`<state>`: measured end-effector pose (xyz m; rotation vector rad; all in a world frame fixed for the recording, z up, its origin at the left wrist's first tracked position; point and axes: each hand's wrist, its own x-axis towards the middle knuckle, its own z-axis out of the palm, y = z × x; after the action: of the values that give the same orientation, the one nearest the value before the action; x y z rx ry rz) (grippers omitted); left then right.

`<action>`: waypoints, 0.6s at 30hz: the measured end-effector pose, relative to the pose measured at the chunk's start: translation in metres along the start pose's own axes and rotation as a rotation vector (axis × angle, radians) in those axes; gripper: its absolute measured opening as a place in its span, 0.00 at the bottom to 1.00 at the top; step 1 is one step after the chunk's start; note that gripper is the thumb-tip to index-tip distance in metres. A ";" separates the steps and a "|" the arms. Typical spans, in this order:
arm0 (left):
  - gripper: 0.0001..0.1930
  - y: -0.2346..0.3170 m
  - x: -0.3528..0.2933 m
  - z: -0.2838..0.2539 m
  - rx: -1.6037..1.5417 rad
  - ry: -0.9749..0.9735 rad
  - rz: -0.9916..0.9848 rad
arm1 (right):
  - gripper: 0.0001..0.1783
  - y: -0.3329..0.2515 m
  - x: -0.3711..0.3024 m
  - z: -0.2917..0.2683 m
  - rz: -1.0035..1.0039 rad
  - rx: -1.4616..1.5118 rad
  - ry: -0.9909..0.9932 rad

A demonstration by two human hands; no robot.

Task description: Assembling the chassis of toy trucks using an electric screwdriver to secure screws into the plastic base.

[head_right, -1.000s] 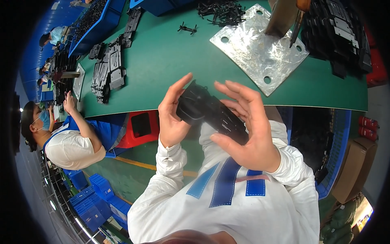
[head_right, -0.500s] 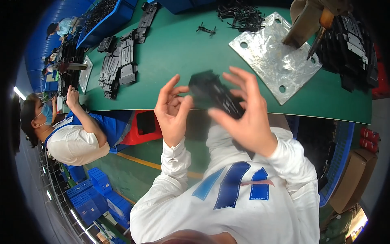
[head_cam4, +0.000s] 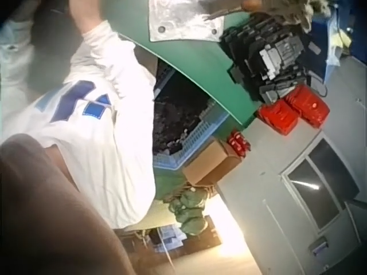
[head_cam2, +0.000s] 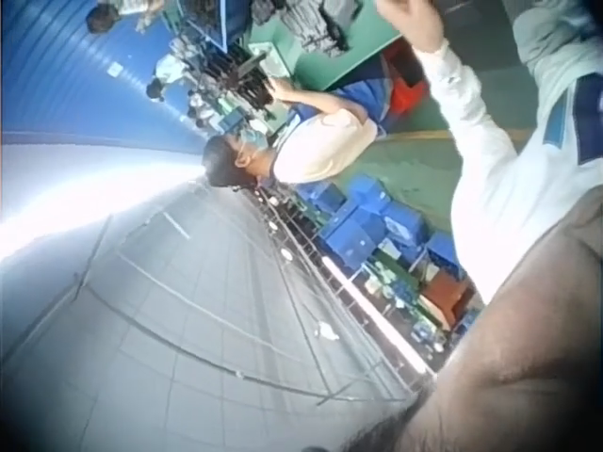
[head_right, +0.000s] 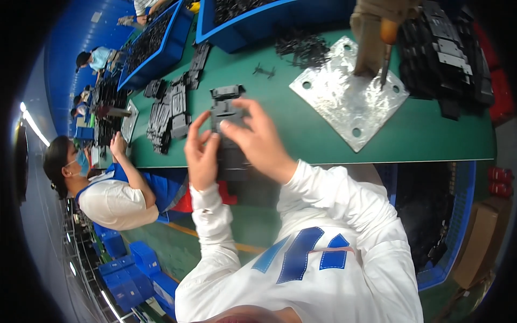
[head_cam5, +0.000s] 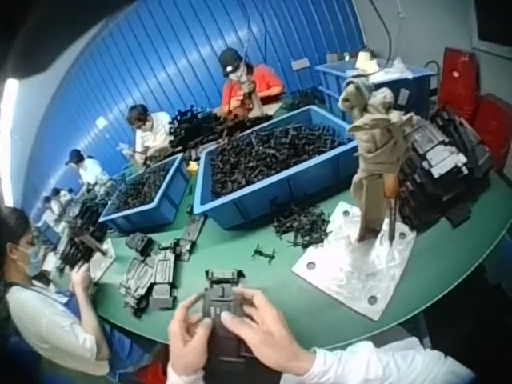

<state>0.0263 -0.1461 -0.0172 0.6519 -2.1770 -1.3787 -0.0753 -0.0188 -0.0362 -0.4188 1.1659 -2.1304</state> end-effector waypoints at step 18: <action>0.19 -0.156 0.169 -0.192 0.989 0.477 0.108 | 0.18 -0.227 -0.037 -0.266 -0.969 -1.261 0.878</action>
<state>0.0367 -0.4416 -0.0640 1.0320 -2.3165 0.0284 -0.2870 0.2587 0.0080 -0.6789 3.3618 -1.9739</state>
